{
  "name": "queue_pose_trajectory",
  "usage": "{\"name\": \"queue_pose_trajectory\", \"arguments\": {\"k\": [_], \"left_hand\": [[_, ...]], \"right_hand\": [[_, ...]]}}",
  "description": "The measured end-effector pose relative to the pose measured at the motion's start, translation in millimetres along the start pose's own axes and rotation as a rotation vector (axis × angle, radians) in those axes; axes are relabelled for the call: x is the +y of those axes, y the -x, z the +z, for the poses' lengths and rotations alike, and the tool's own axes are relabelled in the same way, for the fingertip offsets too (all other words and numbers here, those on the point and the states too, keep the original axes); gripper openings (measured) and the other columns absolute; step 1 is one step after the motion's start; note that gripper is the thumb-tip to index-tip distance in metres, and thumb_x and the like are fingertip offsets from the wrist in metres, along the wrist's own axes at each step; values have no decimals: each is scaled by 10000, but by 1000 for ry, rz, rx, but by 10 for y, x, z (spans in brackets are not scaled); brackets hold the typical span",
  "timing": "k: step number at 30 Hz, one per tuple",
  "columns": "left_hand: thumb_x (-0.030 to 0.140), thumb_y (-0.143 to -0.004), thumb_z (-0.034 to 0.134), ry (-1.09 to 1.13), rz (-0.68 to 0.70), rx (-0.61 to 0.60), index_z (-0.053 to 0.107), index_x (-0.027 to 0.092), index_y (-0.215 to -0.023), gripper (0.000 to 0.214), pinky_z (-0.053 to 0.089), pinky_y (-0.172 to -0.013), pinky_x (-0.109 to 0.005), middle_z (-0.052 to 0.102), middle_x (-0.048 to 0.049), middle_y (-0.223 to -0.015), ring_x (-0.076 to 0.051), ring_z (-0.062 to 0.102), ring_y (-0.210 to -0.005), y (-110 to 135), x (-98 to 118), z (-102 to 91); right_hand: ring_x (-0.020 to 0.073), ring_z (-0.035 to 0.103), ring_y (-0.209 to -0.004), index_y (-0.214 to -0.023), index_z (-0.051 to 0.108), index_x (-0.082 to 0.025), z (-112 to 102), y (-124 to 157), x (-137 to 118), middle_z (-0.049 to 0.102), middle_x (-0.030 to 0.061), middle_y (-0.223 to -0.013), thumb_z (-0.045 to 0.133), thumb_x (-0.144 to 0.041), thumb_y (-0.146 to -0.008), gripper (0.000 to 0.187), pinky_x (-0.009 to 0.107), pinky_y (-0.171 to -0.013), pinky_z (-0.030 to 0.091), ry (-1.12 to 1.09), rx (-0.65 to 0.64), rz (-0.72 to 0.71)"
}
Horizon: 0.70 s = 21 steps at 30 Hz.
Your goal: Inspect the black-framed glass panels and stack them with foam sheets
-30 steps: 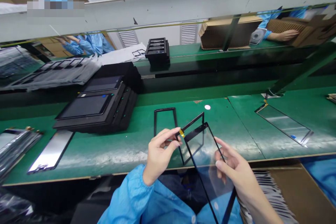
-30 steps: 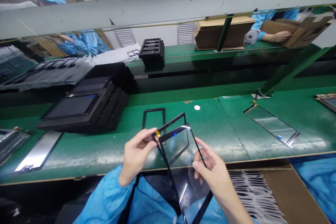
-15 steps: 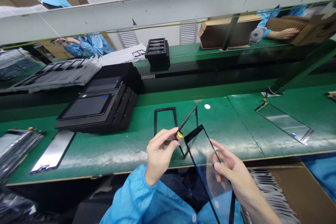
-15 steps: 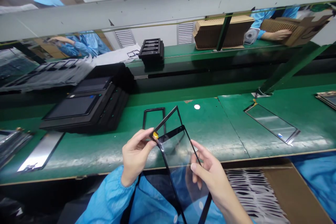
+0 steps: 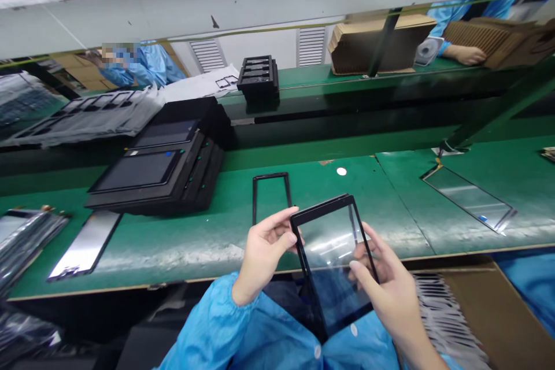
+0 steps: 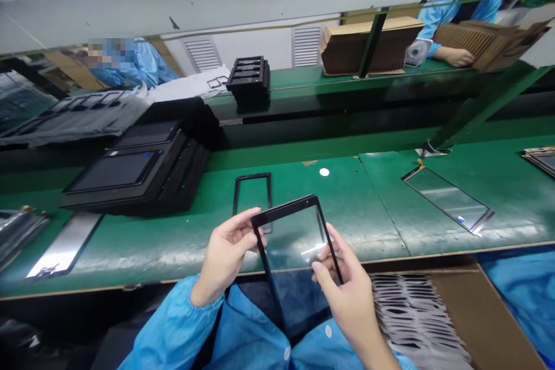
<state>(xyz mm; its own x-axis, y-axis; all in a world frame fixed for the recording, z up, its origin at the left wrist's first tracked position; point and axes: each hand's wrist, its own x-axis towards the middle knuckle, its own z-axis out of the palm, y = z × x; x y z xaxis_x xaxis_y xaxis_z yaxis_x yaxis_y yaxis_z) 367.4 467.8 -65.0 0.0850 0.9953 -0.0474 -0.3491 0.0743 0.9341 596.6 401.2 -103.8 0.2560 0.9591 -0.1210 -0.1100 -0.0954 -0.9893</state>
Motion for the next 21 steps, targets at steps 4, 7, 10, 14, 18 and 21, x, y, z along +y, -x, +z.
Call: {"name": "queue_pose_trajectory", "arguments": {"k": [4, 7, 10, 14, 18, 21], "left_hand": [[268, -786, 936, 21, -56, 6, 844, 251, -1205, 429, 613, -555, -173, 790, -46, -836, -149, 761, -677, -9, -21, 0], [272, -776, 938, 22, -70, 24, 839, 228, -1213, 450, 618, -555, -188, 794, -57, -844, -157, 761, -674, -7, -40, 16], [283, -763, 941, 31, -83, 42, 839, 221, -1209, 462, 628, -564, -212, 794, -56, -838, -164, 760, -669, -9, -60, 31], [295, -738, 956, 68, -101, 47, 845, 221, -1192, 473, 629, -561, -223, 788, -47, -813, -166, 759, -662, -22, -84, 40], [300, -745, 961, 74, -135, 40, 836, 219, -1222, 500, 624, -549, -208, 797, -61, -856, -168, 768, -679, -37, -108, 21], [319, -743, 968, 55, -151, 41, 820, 210, -1260, 548, 618, -538, -191, 821, -94, -914, -186, 789, -720, -49, -128, 1]], "right_hand": [[140, 665, -666, -1561, 550, -285, 13, -3, 8, 666, 5, -969, 814, -364, -920, 698, 264, -601, 600, 27, 7, -2], [138, 664, -675, -1574, 533, -290, 7, -8, -5, 647, 2, -990, 802, -366, -935, 698, 266, -611, 596, 38, -12, 20], [134, 657, -672, -1578, 528, -295, -5, 2, -11, 636, 0, -1000, 798, -369, -941, 696, 270, -617, 591, 46, -22, 39], [131, 648, -679, -1572, 534, -318, -19, 14, 7, 637, -8, -989, 802, -384, -941, 688, 263, -626, 585, 60, -21, 31], [127, 649, -673, -1557, 548, -335, -16, 5, -7, 654, -10, -983, 812, -401, -936, 678, 249, -606, 576, 63, -18, 50], [125, 648, -650, -1547, 558, -329, 1, -5, -39, 657, -10, -971, 815, -422, -931, 674, 250, -583, 574, 54, -18, 72]]}}
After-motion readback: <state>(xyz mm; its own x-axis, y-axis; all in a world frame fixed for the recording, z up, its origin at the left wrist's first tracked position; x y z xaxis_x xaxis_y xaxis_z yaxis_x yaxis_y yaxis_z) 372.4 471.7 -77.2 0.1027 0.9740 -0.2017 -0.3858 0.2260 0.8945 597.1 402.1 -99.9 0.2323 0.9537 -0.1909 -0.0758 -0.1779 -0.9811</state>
